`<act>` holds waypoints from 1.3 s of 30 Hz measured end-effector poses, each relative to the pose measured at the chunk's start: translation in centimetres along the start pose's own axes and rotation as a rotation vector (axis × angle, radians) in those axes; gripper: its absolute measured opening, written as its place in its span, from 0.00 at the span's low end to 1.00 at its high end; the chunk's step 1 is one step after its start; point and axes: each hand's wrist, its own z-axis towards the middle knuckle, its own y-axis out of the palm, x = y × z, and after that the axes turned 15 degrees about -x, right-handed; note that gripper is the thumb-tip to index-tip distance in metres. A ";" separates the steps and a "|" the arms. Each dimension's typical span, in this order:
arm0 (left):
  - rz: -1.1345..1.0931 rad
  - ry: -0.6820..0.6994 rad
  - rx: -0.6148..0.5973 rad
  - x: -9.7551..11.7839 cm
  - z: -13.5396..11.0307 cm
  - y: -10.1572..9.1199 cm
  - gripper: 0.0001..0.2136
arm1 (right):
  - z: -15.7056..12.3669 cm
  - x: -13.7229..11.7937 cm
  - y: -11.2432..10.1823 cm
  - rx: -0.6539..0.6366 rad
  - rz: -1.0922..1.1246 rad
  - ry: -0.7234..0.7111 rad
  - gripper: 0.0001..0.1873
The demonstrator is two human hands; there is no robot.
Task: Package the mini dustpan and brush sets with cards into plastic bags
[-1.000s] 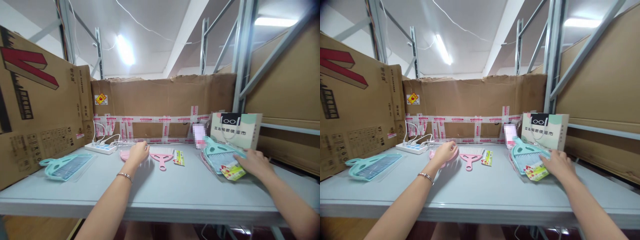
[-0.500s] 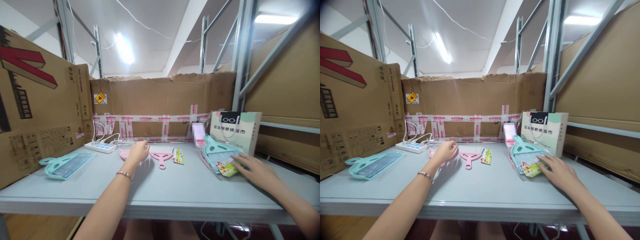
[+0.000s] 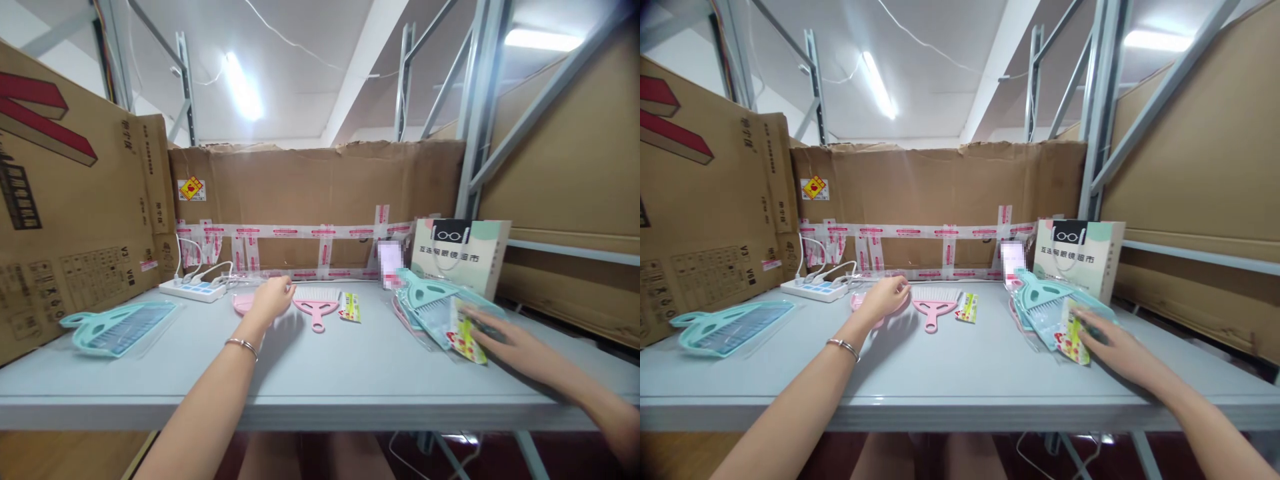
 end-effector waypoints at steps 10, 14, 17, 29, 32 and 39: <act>-0.003 0.020 -0.013 0.2 -0.1 -0.2 0.14 | 0.9 0.6 0.5 -0.010 -0.448 -0.285 0.29; -0.032 0.049 0.007 0.2 -0.2 -0.2 0.13 | 1.7 -0.2 0.8 0.120 -0.493 -0.283 0.25; -0.079 0.068 0.030 0.3 -0.1 -0.1 0.13 | 1.6 -0.3 0.6 0.251 -0.455 -0.341 0.24; -1.425 0.283 -0.253 1.9 -0.2 -0.6 0.21 | 4.1 -17.2 1.1 0.470 -0.339 -1.089 0.17; -1.399 0.231 -0.080 0.7 0.1 -0.7 0.15 | 6.0 -20.5 2.3 0.414 -0.300 -1.108 0.16; -1.306 0.078 0.277 -1.6 1.2 -0.9 0.12 | 7.4 -23.8 3.6 0.436 -0.113 -1.139 0.18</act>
